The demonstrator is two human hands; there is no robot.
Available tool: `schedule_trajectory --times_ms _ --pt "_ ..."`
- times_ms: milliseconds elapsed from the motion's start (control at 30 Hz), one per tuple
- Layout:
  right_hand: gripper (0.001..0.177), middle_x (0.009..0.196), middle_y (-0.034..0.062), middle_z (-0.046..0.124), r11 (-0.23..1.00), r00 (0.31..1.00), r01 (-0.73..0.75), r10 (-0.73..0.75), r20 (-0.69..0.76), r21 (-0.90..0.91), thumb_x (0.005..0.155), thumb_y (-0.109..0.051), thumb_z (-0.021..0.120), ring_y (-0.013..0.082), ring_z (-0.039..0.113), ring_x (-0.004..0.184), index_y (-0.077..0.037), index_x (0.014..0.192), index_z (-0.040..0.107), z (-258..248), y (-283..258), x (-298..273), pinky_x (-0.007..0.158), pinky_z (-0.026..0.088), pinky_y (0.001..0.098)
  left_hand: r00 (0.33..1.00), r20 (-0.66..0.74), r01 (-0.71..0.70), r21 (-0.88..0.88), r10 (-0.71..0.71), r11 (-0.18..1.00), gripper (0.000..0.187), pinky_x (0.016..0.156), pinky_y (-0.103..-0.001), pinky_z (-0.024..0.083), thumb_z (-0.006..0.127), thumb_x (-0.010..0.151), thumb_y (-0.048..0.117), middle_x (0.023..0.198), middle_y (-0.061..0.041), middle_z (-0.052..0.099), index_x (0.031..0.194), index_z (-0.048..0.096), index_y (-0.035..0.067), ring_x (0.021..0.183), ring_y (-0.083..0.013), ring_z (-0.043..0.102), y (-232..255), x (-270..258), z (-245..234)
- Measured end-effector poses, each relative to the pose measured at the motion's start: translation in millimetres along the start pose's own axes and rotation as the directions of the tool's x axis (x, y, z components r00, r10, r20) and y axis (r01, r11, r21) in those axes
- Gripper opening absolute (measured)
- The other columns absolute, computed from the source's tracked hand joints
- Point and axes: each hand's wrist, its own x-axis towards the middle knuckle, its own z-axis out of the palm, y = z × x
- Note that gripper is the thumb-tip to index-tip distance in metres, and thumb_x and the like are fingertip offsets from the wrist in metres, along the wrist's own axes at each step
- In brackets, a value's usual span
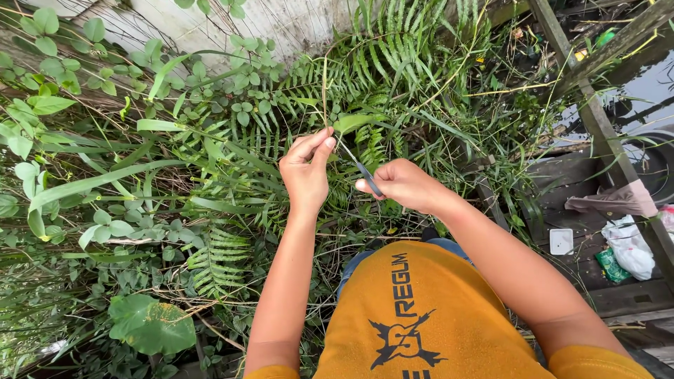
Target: Trimming overgrown plants and vines using scissors in a backyard garden.
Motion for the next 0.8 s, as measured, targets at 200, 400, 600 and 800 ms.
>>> schedule_trajectory --times_ms 200,400,600,800 --pt "0.035 0.054 0.003 0.051 1.0 1.0 -0.01 0.009 -0.022 -0.011 0.098 -0.024 0.064 0.0144 0.038 0.05 -0.003 0.07 0.068 -2 10 -3 0.054 0.03 0.0309 1.0 -0.015 0.013 0.032 -0.013 0.999 0.022 0.08 -0.029 0.062 0.077 0.093 0.002 0.103 -0.011 0.075 0.114 0.078 0.008 0.092 -0.0128 0.069 2 -1 -1" --pt "0.038 0.061 0.0085 0.057 0.971 0.995 -0.057 0.036 -0.095 -0.231 0.086 -0.04 0.073 0.0204 0.05 0.053 -0.003 0.076 0.069 -21 -7 -32 0.055 0.037 0.0348 0.998 0.022 -0.059 0.236 0.056 0.97 0.02 0.072 -0.025 0.058 0.078 0.091 0.004 0.094 -0.004 0.075 0.109 0.081 0.012 0.079 -0.0084 0.067 3 -4 -3" --pt "0.029 0.077 0.0146 0.062 0.727 0.966 -0.107 -0.084 -0.243 -0.678 0.078 -0.031 0.078 0.0339 0.066 0.075 -0.003 0.077 0.069 -27 -77 -60 0.07 0.051 0.0454 0.963 0.094 -0.269 0.37 0.253 0.889 0.019 0.068 -0.026 0.057 0.075 0.091 -0.001 0.089 -0.007 0.072 0.109 0.079 0.005 0.075 -0.0127 0.066 2 -13 13" --pt "0.034 0.071 0.0107 0.057 0.52 0.965 -0.153 -0.106 -0.241 -0.84 0.076 -0.036 0.075 0.0332 0.064 0.069 -0.005 0.07 0.064 -40 -92 -58 0.063 0.052 0.0455 0.855 0.203 -0.504 0.534 0.477 0.678 0.018 0.065 -0.029 0.058 0.071 0.092 -0.004 0.086 -0.007 0.063 0.108 0.077 0.001 0.073 -0.0196 0.067 -8 -14 29"
